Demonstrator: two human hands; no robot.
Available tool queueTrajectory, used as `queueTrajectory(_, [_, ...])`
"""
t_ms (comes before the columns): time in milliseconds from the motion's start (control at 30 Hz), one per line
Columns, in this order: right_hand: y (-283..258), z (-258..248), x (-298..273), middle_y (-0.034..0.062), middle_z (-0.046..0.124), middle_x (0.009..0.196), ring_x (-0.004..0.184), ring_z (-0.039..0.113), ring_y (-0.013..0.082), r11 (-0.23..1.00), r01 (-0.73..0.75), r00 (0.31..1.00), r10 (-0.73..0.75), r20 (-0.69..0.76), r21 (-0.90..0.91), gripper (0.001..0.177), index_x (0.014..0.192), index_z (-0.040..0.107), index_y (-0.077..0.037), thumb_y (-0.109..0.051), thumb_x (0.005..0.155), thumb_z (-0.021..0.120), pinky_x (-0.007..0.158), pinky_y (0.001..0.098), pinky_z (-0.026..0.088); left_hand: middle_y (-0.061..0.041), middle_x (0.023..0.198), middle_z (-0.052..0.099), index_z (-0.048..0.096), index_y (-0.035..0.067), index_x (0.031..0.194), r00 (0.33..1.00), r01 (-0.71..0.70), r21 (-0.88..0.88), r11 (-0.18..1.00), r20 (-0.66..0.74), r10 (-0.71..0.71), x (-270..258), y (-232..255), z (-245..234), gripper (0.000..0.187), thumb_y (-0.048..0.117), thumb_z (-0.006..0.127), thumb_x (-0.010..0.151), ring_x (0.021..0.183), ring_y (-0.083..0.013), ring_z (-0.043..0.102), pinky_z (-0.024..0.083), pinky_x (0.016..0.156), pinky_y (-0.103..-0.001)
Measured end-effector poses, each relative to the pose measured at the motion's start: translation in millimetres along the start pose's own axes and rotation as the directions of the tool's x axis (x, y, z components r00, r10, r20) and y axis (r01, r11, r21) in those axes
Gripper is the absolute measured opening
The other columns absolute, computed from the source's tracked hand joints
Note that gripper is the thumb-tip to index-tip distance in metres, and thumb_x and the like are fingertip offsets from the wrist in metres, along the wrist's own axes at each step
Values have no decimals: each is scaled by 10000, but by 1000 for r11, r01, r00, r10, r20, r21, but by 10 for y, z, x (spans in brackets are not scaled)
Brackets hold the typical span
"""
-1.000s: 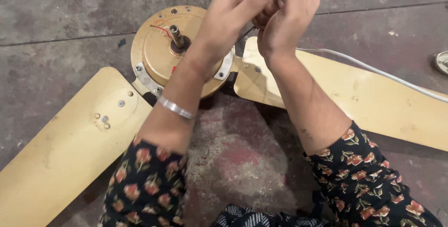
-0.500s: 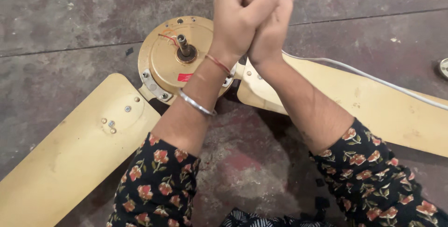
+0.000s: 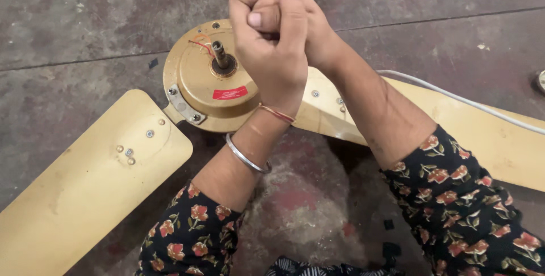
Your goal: The person assembles an electric fan by attaching the fan blades to the central motor housing using a screwdriver. They secure each blade with screws and tighten them in sequence.
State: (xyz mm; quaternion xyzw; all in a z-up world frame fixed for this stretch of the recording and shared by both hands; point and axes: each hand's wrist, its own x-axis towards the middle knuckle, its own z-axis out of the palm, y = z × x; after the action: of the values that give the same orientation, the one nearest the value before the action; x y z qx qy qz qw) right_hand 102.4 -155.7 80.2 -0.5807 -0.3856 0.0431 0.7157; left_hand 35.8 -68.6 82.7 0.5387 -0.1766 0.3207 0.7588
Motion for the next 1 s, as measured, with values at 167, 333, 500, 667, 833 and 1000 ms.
queueTrajectory(167, [-73,80,-77,-24,398,637,525,344,76,973,35,983,7,-185,227,370,737,469,-49,-182,1052,608,470,270,262,-86,1142,655,489,2,1399,952,208,-201,957,267,-151,94,-38,-351,374,241,566,1122,997,-109,633,549,933,-264])
queueTrajectory(333, [-99,176,-182,-23,332,607,470,301,99,967,178,916,-95,-390,183,432,751,360,-107,-204,1125,553,446,282,241,-237,1392,615,430,-56,1491,867,-299,639,709,492,-78,-87,-50,-838,534,114,608,1017,1319,-362,593,471,1125,-443])
queueTrajectory(500, [-67,334,-430,24,486,860,722,472,121,975,207,888,-221,-404,-78,307,999,457,-47,-277,1189,527,673,301,410,-202,1348,637,536,-26,1407,779,-603,730,322,626,37,-274,-99,-958,513,92,613,914,1302,-383,577,434,1141,-501])
queueTrajectory(667, [-193,315,-690,16,582,1074,965,598,89,905,53,895,-230,-382,-421,169,1207,499,-26,-113,1156,634,857,263,570,-179,1352,642,569,-8,1361,800,-582,739,340,595,77,-313,-112,-971,438,103,610,939,1317,-361,572,434,1156,-485])
queueTrajectory(833, [-316,304,-870,45,616,1097,943,670,97,766,58,794,-424,-435,-640,191,1272,537,36,42,1158,690,831,260,647,-138,1358,648,572,17,1367,827,-546,764,344,557,76,-327,-119,-970,428,103,598,949,1330,-328,576,444,1164,-465])
queueTrajectory(1000, [-328,310,-911,53,630,1047,949,651,83,716,56,817,-434,-381,-695,178,1200,541,60,64,1176,718,834,229,601,-142,1369,640,548,7,1394,822,-548,770,327,568,42,-335,-93,-970,461,124,605,952,1326,-333,579,440,1150,-462])
